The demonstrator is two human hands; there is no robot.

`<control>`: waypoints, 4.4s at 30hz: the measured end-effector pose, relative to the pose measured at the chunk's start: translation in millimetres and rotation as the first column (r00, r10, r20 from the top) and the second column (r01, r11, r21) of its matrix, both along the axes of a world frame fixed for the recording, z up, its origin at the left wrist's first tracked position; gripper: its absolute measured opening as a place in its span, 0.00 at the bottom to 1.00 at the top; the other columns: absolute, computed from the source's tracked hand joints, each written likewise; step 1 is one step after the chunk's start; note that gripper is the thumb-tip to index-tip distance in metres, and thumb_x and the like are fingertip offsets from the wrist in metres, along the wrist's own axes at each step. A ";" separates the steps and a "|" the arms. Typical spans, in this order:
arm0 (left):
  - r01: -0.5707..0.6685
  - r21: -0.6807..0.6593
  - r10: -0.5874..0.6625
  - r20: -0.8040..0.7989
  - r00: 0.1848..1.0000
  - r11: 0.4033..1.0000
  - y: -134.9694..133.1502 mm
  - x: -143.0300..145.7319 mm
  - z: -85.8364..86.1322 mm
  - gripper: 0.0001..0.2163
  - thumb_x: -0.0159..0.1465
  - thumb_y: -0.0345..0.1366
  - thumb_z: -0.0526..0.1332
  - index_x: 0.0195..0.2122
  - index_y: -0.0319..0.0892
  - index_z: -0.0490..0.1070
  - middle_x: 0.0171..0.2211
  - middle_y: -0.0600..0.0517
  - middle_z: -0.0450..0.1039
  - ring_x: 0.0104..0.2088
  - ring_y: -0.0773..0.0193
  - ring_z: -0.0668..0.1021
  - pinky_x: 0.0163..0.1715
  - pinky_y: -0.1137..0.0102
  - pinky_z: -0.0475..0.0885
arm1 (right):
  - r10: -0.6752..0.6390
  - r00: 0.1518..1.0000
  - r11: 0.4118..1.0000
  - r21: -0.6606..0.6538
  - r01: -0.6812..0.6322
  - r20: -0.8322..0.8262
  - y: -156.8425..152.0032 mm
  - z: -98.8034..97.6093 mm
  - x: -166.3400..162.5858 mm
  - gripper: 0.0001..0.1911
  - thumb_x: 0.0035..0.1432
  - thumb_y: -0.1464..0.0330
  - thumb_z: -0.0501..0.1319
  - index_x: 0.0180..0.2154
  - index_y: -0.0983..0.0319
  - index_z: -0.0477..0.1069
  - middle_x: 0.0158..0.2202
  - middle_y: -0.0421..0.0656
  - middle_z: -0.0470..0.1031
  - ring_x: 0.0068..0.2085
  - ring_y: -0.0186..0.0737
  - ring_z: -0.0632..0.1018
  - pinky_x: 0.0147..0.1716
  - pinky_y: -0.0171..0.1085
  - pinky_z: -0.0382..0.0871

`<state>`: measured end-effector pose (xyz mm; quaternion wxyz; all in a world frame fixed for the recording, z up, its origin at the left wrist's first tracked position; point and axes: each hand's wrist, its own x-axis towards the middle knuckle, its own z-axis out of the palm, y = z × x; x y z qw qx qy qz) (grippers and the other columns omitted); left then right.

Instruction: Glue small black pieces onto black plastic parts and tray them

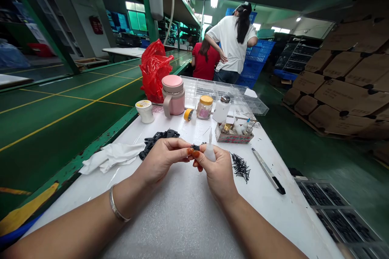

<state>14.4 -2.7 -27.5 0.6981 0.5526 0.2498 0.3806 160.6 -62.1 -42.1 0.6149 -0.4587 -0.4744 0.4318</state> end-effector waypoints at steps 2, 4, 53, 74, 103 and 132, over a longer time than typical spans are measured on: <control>-0.003 0.009 0.004 -0.020 1.000 1.000 0.1 0.7 0.3 0.08 0.56 0.35 0.68 0.32 0.35 0.79 0.28 0.46 0.77 0.32 0.63 0.77 0.34 0.70 0.69 | -0.005 1.000 1.000 -0.006 0.005 -0.019 0.3 0.1 0.1 0.11 0.54 0.62 0.69 0.28 0.62 0.74 0.23 0.41 0.72 0.24 0.34 0.68 0.23 0.34 0.61; 0.029 -0.004 -0.029 -0.038 0.999 1.000 1.2 0.5 0.3 0.08 0.56 0.36 0.68 0.35 0.37 0.79 0.31 0.47 0.78 0.34 0.63 0.77 0.35 0.71 0.70 | -0.010 1.000 1.000 -0.005 0.009 -0.025 0.7 1.4 2.8 0.11 0.54 0.62 0.69 0.28 0.62 0.73 0.24 0.41 0.73 0.24 0.33 0.68 0.23 0.34 0.61; 0.039 0.248 0.058 -0.372 0.926 0.968 32.1 13.2 17.8 0.07 0.58 0.37 0.64 0.32 0.38 0.72 0.36 0.44 0.79 0.36 0.59 0.81 0.32 0.70 0.73 | -0.038 0.954 0.996 0.094 0.010 0.296 -0.6 28.9 38.1 0.16 0.54 0.59 0.66 0.23 0.63 0.72 0.20 0.42 0.73 0.22 0.36 0.71 0.23 0.35 0.65; 0.261 -0.395 -0.158 0.275 0.949 0.881 6.0 -2.1 -4.4 0.08 0.50 0.31 0.74 0.30 0.36 0.77 0.29 0.51 0.74 0.29 0.69 0.76 0.31 0.74 0.73 | 0.091 0.889 0.990 0.055 -0.130 0.448 -18.9 30.8 21.9 0.16 0.59 0.61 0.63 0.22 0.62 0.71 0.18 0.39 0.70 0.21 0.34 0.68 0.21 0.34 0.59; 0.238 -0.403 -0.142 0.254 0.957 0.883 4.8 -2.6 -5.7 0.05 0.54 0.27 0.70 0.30 0.37 0.77 0.27 0.51 0.75 0.25 0.71 0.77 0.25 0.78 0.73 | 0.135 0.942 0.989 0.023 -0.149 0.307 -19.2 32.7 19.2 0.14 0.55 0.63 0.66 0.22 0.63 0.70 0.19 0.39 0.70 0.21 0.32 0.67 0.21 0.32 0.60; 0.218 -0.371 -0.122 0.266 0.956 0.903 0.3 -1.0 -2.7 0.08 0.49 0.29 0.74 0.29 0.35 0.78 0.29 0.50 0.76 0.29 0.69 0.77 0.33 0.75 0.73 | 0.162 0.937 0.986 -0.006 -0.168 0.311 -20.1 31.4 17.6 0.14 0.54 0.62 0.67 0.23 0.63 0.70 0.19 0.39 0.70 0.22 0.33 0.67 0.22 0.33 0.59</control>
